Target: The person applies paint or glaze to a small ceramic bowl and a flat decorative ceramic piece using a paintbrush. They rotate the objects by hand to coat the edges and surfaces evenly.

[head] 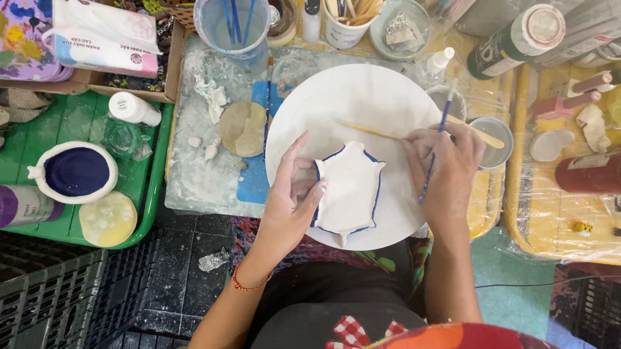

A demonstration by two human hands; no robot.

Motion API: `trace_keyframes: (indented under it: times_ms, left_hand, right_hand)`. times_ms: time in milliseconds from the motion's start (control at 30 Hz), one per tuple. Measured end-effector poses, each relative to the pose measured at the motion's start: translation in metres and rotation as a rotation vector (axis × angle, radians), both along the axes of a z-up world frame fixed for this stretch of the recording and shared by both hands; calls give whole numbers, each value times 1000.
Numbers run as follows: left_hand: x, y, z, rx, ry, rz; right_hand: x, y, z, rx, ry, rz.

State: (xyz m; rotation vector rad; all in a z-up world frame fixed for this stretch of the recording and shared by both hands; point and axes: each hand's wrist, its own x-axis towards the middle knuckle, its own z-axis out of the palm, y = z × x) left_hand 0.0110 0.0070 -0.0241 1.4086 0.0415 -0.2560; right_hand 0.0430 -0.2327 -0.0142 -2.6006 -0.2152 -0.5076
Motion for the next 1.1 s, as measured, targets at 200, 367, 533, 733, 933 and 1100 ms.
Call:
trace_keyframes:
  times_ms: [200,367,533,733,933,1100]
  left_hand:
    - [1,-3,-7,-132,-16,-24]
    - [-2,-13,-10,-98,27,5]
    - [-17,-19,-2,-169,-28,22]
    - [-24,-13,13,-167,-38,-38]
    - [-28,-16,21,-44,-92,-2]
    - [-24,-16,21,226,-231,-24]
  right_hand:
    - [-23,-12,-17,324,-80,-32]
    - [-49,-23,-45,515,-219,23]
    - [-69,-25,-65,705,-229,7]
    - [-71,-21,-67,914,-150,-7]
    - [-70,-20,-54,707,-81,-92]
    - [-69,-17,-59,809,-86,-94]
